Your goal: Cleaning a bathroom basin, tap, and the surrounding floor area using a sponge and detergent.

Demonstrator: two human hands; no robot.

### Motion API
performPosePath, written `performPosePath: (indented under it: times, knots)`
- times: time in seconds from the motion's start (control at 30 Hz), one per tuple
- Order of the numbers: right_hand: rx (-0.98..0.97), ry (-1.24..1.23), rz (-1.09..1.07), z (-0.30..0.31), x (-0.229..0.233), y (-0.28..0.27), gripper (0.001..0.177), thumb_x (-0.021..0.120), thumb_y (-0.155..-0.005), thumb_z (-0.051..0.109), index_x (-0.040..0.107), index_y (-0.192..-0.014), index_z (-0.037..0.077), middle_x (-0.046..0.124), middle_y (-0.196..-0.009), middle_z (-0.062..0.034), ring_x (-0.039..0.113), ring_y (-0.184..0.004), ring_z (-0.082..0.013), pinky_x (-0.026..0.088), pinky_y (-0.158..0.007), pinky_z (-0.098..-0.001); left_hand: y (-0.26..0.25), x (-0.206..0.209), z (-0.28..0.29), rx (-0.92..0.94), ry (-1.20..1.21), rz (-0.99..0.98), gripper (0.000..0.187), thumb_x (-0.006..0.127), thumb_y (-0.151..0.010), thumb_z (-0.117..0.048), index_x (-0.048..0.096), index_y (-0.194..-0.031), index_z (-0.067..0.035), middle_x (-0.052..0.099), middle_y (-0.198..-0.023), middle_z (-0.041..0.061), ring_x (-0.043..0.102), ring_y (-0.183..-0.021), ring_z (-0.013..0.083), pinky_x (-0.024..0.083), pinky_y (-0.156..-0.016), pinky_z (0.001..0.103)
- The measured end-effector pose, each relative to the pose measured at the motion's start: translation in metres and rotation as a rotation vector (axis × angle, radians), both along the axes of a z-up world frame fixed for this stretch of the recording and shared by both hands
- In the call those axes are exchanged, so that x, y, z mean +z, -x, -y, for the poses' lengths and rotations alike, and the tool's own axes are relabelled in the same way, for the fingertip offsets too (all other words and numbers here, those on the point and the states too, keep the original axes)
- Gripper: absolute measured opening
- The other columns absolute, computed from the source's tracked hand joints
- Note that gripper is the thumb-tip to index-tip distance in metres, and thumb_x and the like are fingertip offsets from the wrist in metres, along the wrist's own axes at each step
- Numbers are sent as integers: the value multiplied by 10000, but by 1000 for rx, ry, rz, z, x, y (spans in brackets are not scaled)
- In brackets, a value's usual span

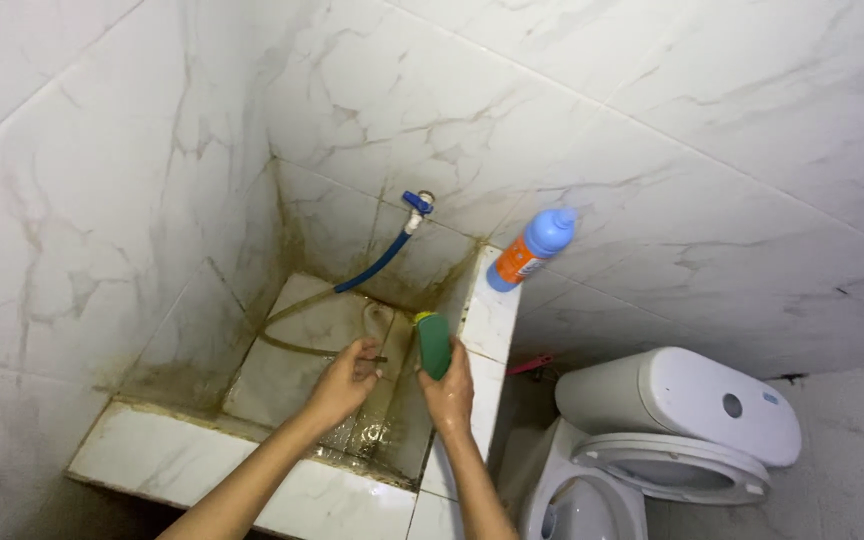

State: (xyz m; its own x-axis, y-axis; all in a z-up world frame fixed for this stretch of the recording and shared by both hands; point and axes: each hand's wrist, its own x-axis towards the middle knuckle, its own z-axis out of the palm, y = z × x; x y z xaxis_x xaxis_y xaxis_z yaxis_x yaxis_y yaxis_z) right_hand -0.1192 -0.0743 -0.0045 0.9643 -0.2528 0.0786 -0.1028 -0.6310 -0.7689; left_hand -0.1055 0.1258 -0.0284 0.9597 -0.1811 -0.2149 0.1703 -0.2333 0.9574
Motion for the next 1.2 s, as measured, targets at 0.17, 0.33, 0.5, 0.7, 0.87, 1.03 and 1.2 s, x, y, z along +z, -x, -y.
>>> performPosePath:
  times: [0.17, 0.33, 0.5, 0.7, 0.87, 1.03, 1.2]
  knots:
    - [-12, 100, -49, -3, 4, -26, 738, 804, -767, 137, 474, -1423, 77, 560, -1249, -203, 604, -1158, -383, 514, -957, -450, 2, 9, -28, 74, 19, -24, 485, 666, -893, -86, 541, -1360, -115, 654, -1290, 97, 692, -1090, 202, 572, -925, 343]
    - [-3, 133, 48, 4, -15, -69, 756, 802, -790, 139, 453, -1456, 63, 563, -1246, -205, 602, -1153, -400, 512, -969, -451, 3, -13, -54, 84, 9, -39, 496, 648, -885, -60, 532, -1364, -114, 662, -1298, 96, 691, -1081, 206, 560, -932, 340]
    - [120, 203, 174, -6, 9, -138, 860, 783, -788, 85, 383, -1547, 148, 548, -1324, -222, 577, -1172, -424, 501, -968, -467, -12, -12, -61, 135, 27, -61, 507, 635, -867, -21, 550, -1357, -119, 661, -1284, 96, 689, -1069, 201, 555, -934, 334]
    - [406, 554, 254, -16, -11, -218, 830, 660, -911, -33, 336, -1609, 278, 591, -1307, -213, 605, -1176, -402, 519, -999, -482, -44, -36, -42, 163, 45, -150, 504, 621, -869, -24, 568, -1356, -146, 688, -1278, 73, 684, -1060, 216, 578, -896, 359]
    - [366, 628, 192, 18, -25, -211, 901, 659, -848, -52, 332, -1605, 310, 553, -1316, -305, 582, -1157, -451, 513, -968, -501, -73, -38, -21, 126, 42, -140, 453, 636, -898, -44, 567, -1340, -115, 663, -1302, 76, 673, -1118, 201, 538, -968, 336]
    - [265, 411, 188, -7, -22, -204, 823, 628, -943, -39, 343, -1619, 334, 552, -1381, -309, 591, -1185, -445, 511, -978, -504, -96, -35, -6, 103, 31, -211, 464, 624, -899, -21, 551, -1349, -102, 666, -1276, 76, 670, -1110, 179, 542, -951, 338]
    - [354, 585, 214, 13, -35, -219, 821, 642, -933, 7, 337, -1614, 350, 530, -1353, -323, 576, -1198, -429, 535, -998, -485, -107, -23, 6, 104, 47, -153, 454, 613, -892, 5, 578, -1331, -104, 668, -1266, 72, 688, -1062, 202, 558, -904, 359]
